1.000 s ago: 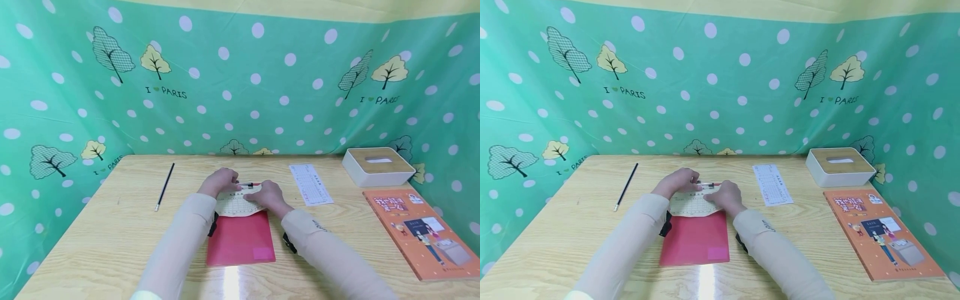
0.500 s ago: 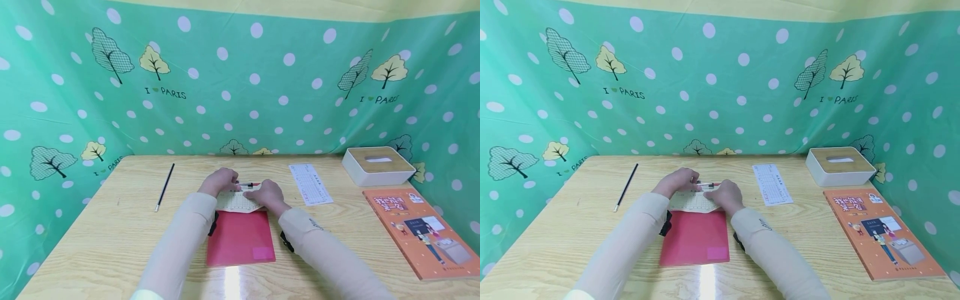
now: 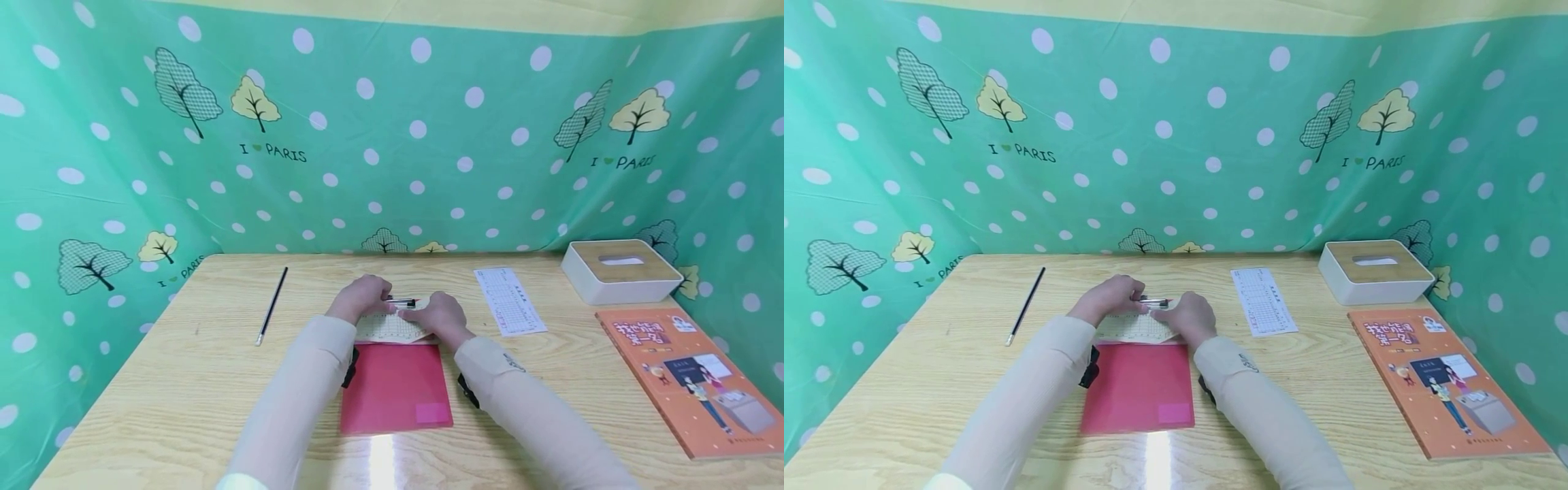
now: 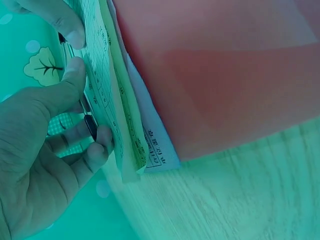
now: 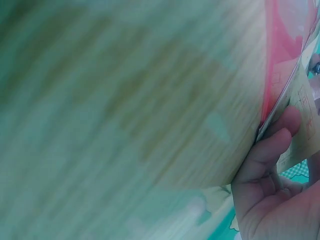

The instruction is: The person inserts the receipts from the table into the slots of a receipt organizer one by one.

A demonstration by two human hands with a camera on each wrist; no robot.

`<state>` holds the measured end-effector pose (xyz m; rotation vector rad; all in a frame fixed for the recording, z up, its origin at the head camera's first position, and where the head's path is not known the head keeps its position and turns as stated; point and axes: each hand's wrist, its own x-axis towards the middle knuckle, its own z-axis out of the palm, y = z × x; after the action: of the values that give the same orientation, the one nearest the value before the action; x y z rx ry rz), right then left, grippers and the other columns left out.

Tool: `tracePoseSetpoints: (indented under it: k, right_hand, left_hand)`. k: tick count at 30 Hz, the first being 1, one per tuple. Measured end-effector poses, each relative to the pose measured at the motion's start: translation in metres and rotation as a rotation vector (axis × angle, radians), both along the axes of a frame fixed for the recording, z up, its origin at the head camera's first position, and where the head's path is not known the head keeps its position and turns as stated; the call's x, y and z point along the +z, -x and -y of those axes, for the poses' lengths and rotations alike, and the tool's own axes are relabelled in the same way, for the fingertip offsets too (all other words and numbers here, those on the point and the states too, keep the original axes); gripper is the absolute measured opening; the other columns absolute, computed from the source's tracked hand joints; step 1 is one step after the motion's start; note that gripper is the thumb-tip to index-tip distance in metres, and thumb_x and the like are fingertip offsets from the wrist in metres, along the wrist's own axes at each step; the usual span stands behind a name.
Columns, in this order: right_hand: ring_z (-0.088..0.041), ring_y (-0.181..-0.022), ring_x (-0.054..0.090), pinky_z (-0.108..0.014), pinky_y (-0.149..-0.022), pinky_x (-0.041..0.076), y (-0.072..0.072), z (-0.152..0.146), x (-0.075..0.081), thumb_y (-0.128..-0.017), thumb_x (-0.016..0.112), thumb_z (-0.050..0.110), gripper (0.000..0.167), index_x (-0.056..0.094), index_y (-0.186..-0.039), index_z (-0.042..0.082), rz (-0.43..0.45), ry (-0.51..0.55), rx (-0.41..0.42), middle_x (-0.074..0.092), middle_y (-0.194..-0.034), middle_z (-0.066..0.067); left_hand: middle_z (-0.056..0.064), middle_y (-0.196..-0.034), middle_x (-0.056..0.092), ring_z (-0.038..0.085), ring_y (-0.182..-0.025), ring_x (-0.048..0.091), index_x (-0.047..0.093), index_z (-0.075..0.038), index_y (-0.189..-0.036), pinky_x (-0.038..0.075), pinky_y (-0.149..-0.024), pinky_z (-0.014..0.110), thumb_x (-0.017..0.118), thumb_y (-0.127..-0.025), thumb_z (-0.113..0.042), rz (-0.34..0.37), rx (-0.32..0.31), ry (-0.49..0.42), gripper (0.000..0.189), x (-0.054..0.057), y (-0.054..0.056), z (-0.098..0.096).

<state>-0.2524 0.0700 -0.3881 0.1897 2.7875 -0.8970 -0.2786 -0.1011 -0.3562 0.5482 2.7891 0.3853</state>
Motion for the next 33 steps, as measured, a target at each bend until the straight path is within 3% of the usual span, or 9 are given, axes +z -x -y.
tracePoseSetpoints:
  k: [7,11,17,24,30,33]
  right_hand:
    - [-0.018,-0.060,0.048,-0.030,-0.053,0.037,0.002,-0.002,0.000,-0.081,0.082,0.053,0.052,0.058,-0.079,0.008,0.005,0.039,0.031,0.051,-0.070,-0.004]
    - [-0.016,-0.056,0.044,-0.027,-0.050,0.037,0.003,-0.007,0.003,-0.083,0.084,0.042,0.048,0.051,-0.077,0.008,0.054,0.134,0.045,0.047,-0.069,-0.004]
    - [-0.012,-0.050,0.050,-0.023,-0.047,0.041,0.004,-0.018,0.009,-0.082,0.086,0.021,0.040,0.050,-0.069,0.011,0.137,0.257,0.063,0.054,-0.061,-0.002]
    - [-0.013,-0.053,0.042,-0.026,-0.051,0.036,0.007,-0.028,0.010,-0.079,0.088,0.032,0.046,0.049,-0.063,0.013,0.081,0.075,0.069,0.048,-0.058,0.001]
    - [-0.013,-0.054,0.043,-0.026,-0.050,0.036,0.007,-0.032,0.008,-0.082,0.086,0.033,0.042,0.054,-0.067,0.011,0.072,0.043,0.072,0.051,-0.060,0.000]
    - [-0.012,-0.051,0.039,-0.024,-0.047,0.032,0.007,-0.031,0.007,-0.084,0.085,0.031,0.045,0.051,-0.061,0.012,0.052,0.048,0.094,0.045,-0.056,0.002]
  left_hand:
    - [0.001,-0.070,0.042,0.017,-0.069,0.039,0.048,-0.010,-0.077,0.035,-0.065,0.030,0.073,-0.095,-0.024,-0.052,-0.027,-0.001,0.034,-0.003,-0.003,0.000]
    - [0.003,-0.079,0.050,0.019,-0.075,0.044,0.053,-0.010,-0.081,0.042,-0.070,0.034,0.074,-0.094,-0.025,-0.077,-0.024,0.000,0.029,-0.004,-0.007,0.000]
    - [0.005,-0.081,0.048,0.019,-0.076,0.043,0.054,-0.007,-0.081,0.042,-0.070,0.035,0.075,-0.093,-0.025,-0.117,-0.013,-0.010,0.029,-0.007,-0.010,-0.002]
    - [0.004,-0.081,0.046,0.019,-0.075,0.042,0.055,-0.006,-0.082,0.040,-0.068,0.034,0.074,-0.093,-0.027,-0.133,-0.007,-0.004,0.030,-0.010,-0.011,-0.004]
    - [0.004,-0.079,0.047,0.019,-0.075,0.042,0.053,-0.008,-0.079,0.041,-0.069,0.035,0.074,-0.093,-0.027,-0.135,-0.001,0.010,0.031,-0.009,-0.011,-0.004]
    - [0.002,-0.073,0.045,0.018,-0.072,0.042,0.049,-0.010,-0.074,0.039,-0.067,0.033,0.074,-0.094,-0.026,-0.125,0.026,-0.014,0.036,-0.009,-0.010,-0.005]
